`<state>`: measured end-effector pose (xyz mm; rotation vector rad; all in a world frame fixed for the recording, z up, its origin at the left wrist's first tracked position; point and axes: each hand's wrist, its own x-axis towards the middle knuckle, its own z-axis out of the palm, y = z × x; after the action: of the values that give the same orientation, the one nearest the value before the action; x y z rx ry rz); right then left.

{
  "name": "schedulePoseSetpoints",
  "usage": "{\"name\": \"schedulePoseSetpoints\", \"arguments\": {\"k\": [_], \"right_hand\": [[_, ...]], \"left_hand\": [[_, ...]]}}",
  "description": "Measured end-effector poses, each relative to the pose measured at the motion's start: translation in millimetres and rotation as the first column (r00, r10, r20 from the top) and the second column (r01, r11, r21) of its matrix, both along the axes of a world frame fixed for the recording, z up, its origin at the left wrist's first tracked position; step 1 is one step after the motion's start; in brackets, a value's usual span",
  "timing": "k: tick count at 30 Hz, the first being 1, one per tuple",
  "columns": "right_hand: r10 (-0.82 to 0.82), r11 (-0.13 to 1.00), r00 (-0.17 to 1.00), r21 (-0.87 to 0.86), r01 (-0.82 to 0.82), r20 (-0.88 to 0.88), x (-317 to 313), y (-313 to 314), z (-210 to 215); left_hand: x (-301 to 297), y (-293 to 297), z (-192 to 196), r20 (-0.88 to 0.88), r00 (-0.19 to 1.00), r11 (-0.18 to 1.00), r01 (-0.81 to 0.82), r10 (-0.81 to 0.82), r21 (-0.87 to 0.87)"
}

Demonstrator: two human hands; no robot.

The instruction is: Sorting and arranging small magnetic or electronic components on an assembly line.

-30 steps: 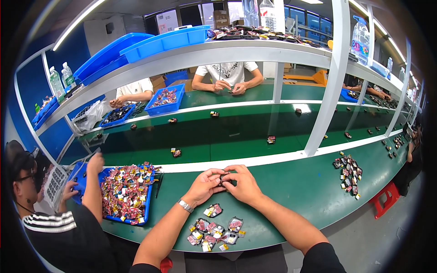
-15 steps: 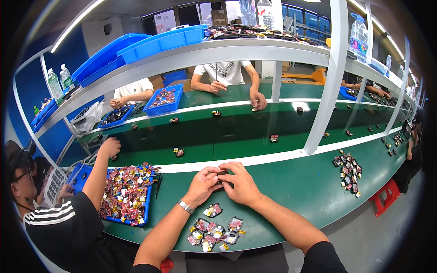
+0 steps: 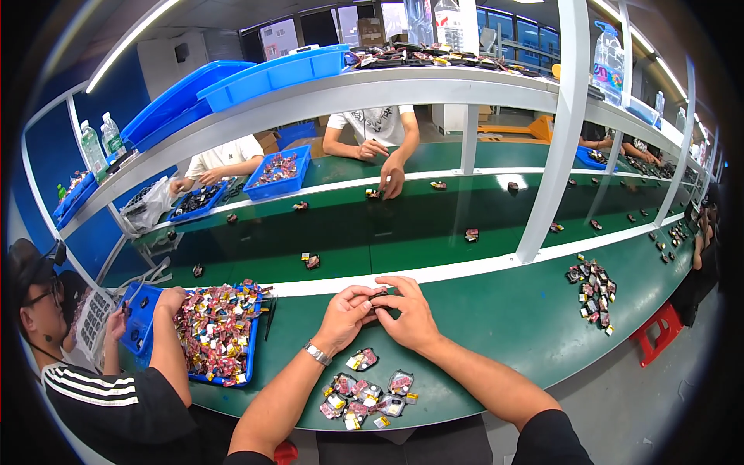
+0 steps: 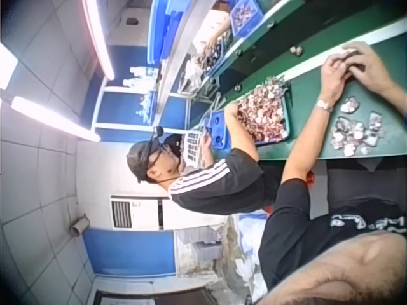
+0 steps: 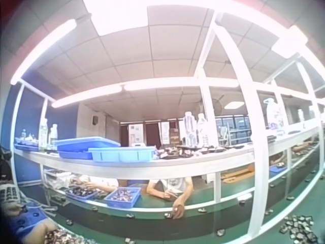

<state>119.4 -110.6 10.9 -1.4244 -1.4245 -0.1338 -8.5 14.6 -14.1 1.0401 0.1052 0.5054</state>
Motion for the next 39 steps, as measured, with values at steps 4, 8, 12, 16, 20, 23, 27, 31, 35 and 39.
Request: {"name": "schedulePoseSetpoints", "arguments": {"k": [4, 8, 12, 16, 20, 23, 27, 31, 35, 39], "right_hand": [[0.030, 0.998, 0.998, 0.048, -0.032, 0.052, -1, -1, 9], [-0.014, 0.998, 0.994, 0.066, 0.007, 0.110, -1, -4, 14], [-0.036, 0.996, 0.995, 0.085, 0.028, 0.098, 0, -4, 10], [-0.030, 0.996, 0.998, 0.081, 0.025, 0.062, -1, -2, 8], [-0.003, 0.998, 1.000, 0.069, 0.003, -0.002, -1, -1, 6], [0.010, 0.998, 0.999, 0.065, -0.007, -0.042, 0, 1, 5], [0.045, 0.997, 0.999, 0.058, -0.044, -0.013, 3, 4, 3], [0.032, 0.999, 0.999, 0.038, -0.033, 0.029, 0, -1, 9], [0.005, 0.999, 0.999, 0.049, -0.007, 0.034, -1, -1, 18], [-0.026, 0.995, 0.986, 0.103, 0.009, 0.166, 1, -1, 12]], "left_hand": [[-1, 1, -1, 0.016, 0.999, 0.999, -0.030, 0.029, 0.027], [0, 0, 0, 0.050, 0.998, 1.000, -0.024, 0.023, 0.012], [0, 0, -2, 0.080, 0.997, 1.000, -0.008, 0.006, 0.016], [0, 0, -2, 0.082, 0.997, 1.000, -0.003, 0.004, -0.003], [0, 0, -3, 0.068, 0.997, 1.000, -0.026, 0.026, 0.005], [1, -3, 1, 0.070, 0.996, 0.998, -0.053, 0.052, 0.016], [1, -5, 1, 0.063, 0.996, 0.998, -0.059, 0.057, 0.019], [3, -7, 0, 0.047, 0.993, 0.994, -0.108, 0.107, 0.009], [2, -6, 6, 0.067, 0.993, 0.995, -0.097, 0.097, -0.014], [3, -5, 3, 0.056, 0.995, 0.997, -0.079, 0.080, -0.013]]}}
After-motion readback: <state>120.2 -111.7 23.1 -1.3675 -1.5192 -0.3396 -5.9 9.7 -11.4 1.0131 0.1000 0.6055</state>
